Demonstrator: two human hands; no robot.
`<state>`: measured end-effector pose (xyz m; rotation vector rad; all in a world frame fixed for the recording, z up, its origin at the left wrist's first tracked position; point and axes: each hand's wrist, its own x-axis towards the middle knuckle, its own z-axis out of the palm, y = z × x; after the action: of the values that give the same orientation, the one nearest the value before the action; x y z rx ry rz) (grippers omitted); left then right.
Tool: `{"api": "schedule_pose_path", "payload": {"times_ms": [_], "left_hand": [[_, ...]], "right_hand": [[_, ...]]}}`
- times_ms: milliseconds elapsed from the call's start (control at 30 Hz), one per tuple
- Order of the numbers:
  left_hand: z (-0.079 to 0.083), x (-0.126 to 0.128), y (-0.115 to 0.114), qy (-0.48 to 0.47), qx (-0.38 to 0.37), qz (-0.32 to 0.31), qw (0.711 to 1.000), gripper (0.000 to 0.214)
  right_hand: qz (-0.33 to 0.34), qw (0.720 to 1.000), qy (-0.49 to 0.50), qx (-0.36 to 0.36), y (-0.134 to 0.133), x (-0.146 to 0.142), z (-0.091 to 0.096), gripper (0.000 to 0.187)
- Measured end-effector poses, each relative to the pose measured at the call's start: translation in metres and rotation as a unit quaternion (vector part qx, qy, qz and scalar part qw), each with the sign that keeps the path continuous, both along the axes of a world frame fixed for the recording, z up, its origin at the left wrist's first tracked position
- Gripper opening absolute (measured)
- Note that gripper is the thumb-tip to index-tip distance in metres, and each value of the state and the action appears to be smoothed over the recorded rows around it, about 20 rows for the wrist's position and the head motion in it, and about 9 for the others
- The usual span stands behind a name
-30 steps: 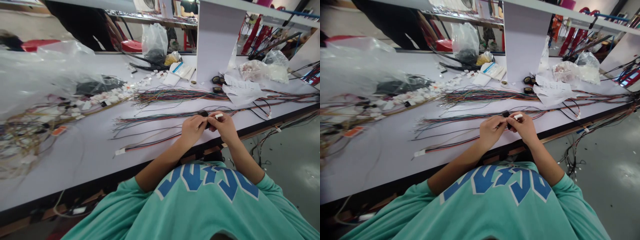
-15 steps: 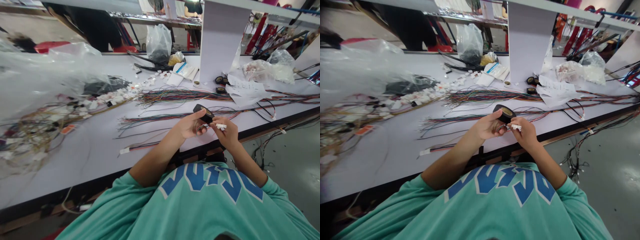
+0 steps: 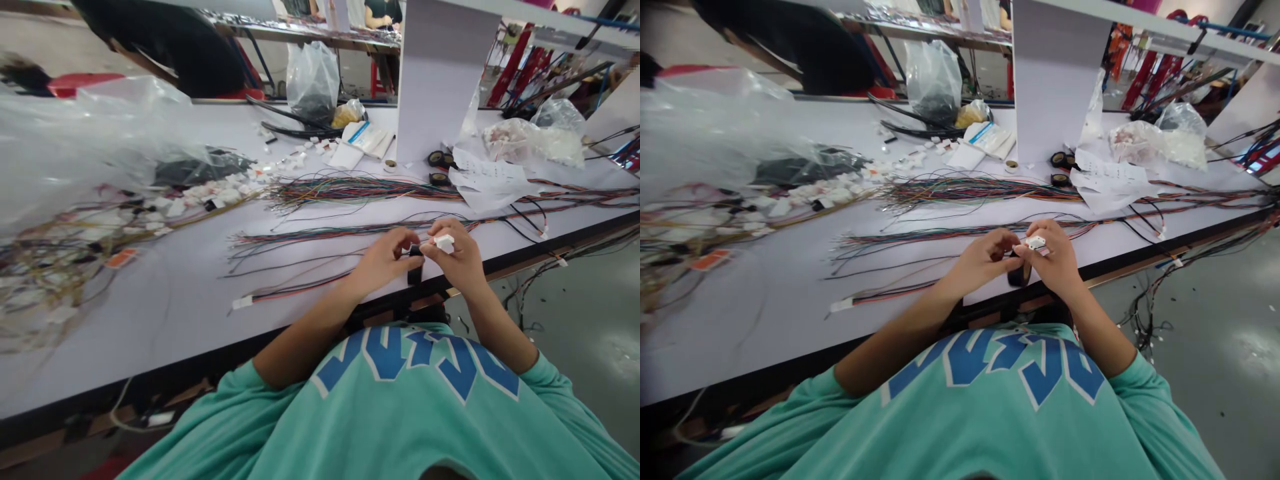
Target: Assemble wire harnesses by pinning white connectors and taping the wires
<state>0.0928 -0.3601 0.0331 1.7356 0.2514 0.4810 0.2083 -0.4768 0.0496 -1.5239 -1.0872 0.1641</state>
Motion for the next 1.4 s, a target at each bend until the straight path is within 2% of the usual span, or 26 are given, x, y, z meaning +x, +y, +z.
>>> {"api": "schedule_pose_path", "payload": {"times_ms": [67,100,200,267,367,433,467,533,600,667,700,733,833,900,933,1033,1067,1100,1133,1200,1233,1333,1400], "left_hand": [[0.002,0.005,-0.007,-0.009,0.073,0.085,0.994,0.005],[0.003,0.007,-0.009,-0.024,0.098,0.115,0.988,0.005],[0.003,0.009,-0.014,-0.055,0.133,0.163,0.976,0.011],[0.001,0.009,-0.016,-0.065,0.135,0.173,0.974,0.015],[-0.004,0.01,-0.022,-0.083,0.107,0.186,0.973,0.013],[-0.005,0.01,-0.025,-0.087,0.024,0.196,0.976,0.005],[-0.004,0.009,-0.024,-0.084,-0.041,0.2,0.975,0.018],[0.001,0.009,-0.019,-0.049,-0.195,0.163,0.966,0.041],[0.007,0.009,-0.009,0.026,-0.326,0.046,0.944,0.053],[0.011,0.01,0.0,0.096,-0.386,-0.083,0.914,0.053],[0.011,0.011,0.003,0.109,-0.397,-0.116,0.904,0.052],[0.009,0.011,0.004,0.103,-0.399,-0.119,0.903,0.049],[0.002,0.007,0.0,0.01,-0.35,-0.027,0.936,0.047],[-0.001,0.001,-0.002,-0.055,-0.25,0.02,0.966,0.054],[-0.001,-0.003,-0.002,-0.07,-0.192,0.014,0.979,0.061],[0.0,-0.009,0.002,-0.048,-0.082,-0.09,0.991,0.08],[0.0,-0.008,0.002,-0.027,-0.064,-0.107,0.992,0.076],[0.0,-0.005,0.002,-0.006,-0.045,-0.096,0.994,0.066],[-0.001,-0.002,0.0,0.012,-0.019,-0.06,0.998,0.05],[-0.004,0.006,-0.006,0.022,0.049,0.055,0.997,0.017],[-0.005,0.009,-0.01,0.008,0.085,0.105,0.991,0.008],[-0.008,0.014,-0.017,-0.066,0.163,0.168,0.97,0.011],[-0.01,0.015,-0.019,-0.092,0.187,0.174,0.963,0.015]], "right_hand": [[-0.031,0.999,0.011,0.029,0.001,-0.004,-0.002,0.024],[-0.04,0.997,0.05,0.037,0.002,-0.006,-0.005,0.025],[0.001,0.984,0.177,0.011,0.006,-0.013,-0.011,0.027],[0.02,0.982,0.184,-0.024,0.008,-0.017,-0.012,0.028],[-0.032,0.995,0.092,-0.024,0.01,-0.017,-0.012,0.026],[-0.083,0.997,0.007,0.002,0.01,-0.014,-0.012,0.024],[-0.102,0.994,-0.036,0.015,0.009,-0.012,-0.012,0.023],[-0.112,0.988,-0.098,0.027,0.007,-0.011,-0.013,0.02],[-0.086,0.988,-0.127,0.028,0.005,-0.013,-0.014,0.02],[-0.058,0.992,-0.11,0.024,0.004,-0.017,-0.014,0.022],[-0.056,0.995,-0.08,0.019,0.004,-0.02,-0.014,0.023],[-0.06,0.997,-0.037,0.012,0.005,-0.021,-0.015,0.023],[-0.07,0.987,0.143,0.013,0.009,-0.018,-0.017,0.024],[-0.054,0.968,0.241,0.032,0.011,-0.011,-0.018,0.028],[-0.045,0.962,0.267,0.035,0.012,-0.008,-0.018,0.03],[-0.035,0.967,0.251,0.012,0.008,-0.001,-0.013,0.03],[-0.039,0.975,0.221,0.0,0.006,-0.002,-0.011,0.028],[-0.048,0.981,0.186,-0.01,0.004,-0.004,-0.009,0.026],[-0.06,0.986,0.152,-0.014,0.002,-0.007,-0.007,0.024],[-0.088,0.991,0.104,0.001,0.001,-0.013,-0.005,0.022],[-0.097,0.99,0.099,0.017,0.001,-0.015,-0.004,0.023],[-0.069,0.985,0.153,0.047,0.003,-0.017,-0.003,0.025],[-0.005,0.98,0.197,0.013,0.004,-0.015,-0.003,0.025]]}}
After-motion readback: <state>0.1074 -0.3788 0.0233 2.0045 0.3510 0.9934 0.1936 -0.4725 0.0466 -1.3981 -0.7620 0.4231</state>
